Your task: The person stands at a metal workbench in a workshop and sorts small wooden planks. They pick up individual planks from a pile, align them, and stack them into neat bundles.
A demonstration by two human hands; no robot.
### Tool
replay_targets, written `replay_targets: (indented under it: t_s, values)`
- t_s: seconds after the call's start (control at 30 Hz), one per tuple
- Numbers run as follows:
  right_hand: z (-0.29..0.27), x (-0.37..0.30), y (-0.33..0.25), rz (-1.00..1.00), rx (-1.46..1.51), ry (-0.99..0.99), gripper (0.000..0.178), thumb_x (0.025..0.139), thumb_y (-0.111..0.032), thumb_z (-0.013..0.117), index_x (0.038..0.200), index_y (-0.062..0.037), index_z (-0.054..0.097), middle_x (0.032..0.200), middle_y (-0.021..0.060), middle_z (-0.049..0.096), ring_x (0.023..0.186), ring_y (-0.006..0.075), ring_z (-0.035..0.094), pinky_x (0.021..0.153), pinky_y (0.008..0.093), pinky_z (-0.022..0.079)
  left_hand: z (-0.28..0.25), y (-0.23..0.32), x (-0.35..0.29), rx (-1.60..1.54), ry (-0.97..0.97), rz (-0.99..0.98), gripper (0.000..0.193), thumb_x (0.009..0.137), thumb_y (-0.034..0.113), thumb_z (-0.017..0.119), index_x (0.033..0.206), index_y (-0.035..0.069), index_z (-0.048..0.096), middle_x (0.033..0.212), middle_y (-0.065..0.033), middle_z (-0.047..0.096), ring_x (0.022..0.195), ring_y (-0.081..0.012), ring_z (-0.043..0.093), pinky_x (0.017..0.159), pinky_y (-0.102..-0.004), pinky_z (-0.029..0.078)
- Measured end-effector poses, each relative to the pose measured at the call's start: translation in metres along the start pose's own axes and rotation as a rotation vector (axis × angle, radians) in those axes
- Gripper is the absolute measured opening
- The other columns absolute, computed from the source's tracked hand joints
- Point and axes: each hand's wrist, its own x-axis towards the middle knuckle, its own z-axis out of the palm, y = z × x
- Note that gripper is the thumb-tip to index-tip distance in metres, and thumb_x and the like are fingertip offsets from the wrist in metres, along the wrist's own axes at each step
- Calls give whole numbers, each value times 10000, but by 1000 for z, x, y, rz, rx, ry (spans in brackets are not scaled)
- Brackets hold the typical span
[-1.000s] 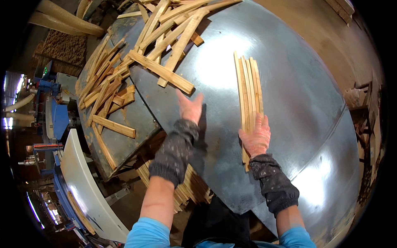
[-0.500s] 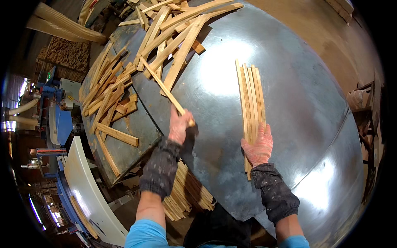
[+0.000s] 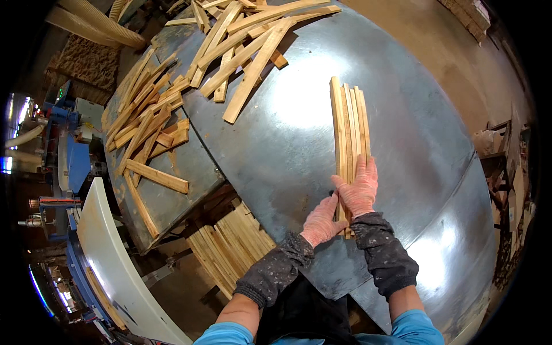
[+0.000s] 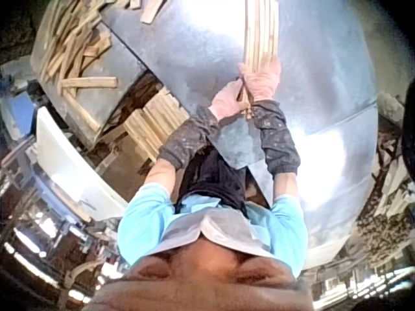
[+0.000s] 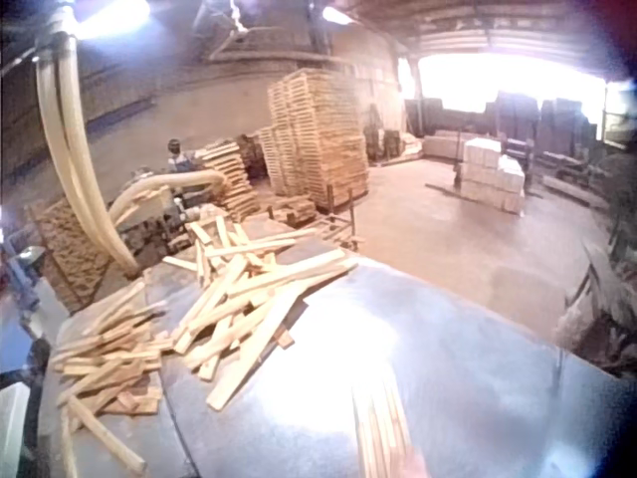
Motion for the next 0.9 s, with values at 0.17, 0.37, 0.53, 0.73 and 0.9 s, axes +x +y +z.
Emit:
replay_targets:
  t_s: [0.17,0.37,0.53,0.73,0.9]
  values:
    - [16,-4,0,-120,-157,81,930,701,-416,884,1474,-35,532,1581,320,377,1444,513,371,1162,554,374,-65,-42,48,289,335,177,760,835,451,720,1461,73,513,1317,-223,604,1214,-405,593,1047,-479,493]
    - [16,-2,5,-83,-142,60,934,697,-450,875,1473,-73,517,1582,290,377,1450,487,354,1146,558,361,-243,-95,167,874,808,-239,894,875,375,720,1604,48,318,1478,-256,516,1370,-390,508,1162,-474,402]
    - [16,4,6,-92,-98,49,939,688,-450,877,1469,-76,514,1566,290,391,1429,496,372,1128,573,374,-325,-111,213,617,656,-466,902,891,397,723,1634,134,285,1491,-172,531,1344,-354,555,1116,-463,451]
    - [12,5,7,-101,-120,86,930,704,-460,872,1464,-56,522,1551,296,409,1399,505,411,1102,582,403,-240,-48,139,139,378,-42,745,945,279,649,1587,21,372,1225,-225,695,1047,-343,706,923,-433,553]
    - [19,3,2,-82,-158,73,916,731,-515,861,1455,-46,552,1572,305,396,1424,518,386,1134,574,383,-98,-36,46,-77,78,0,820,941,285,646,1654,177,256,1126,-206,719,985,-342,727,873,-452,583]
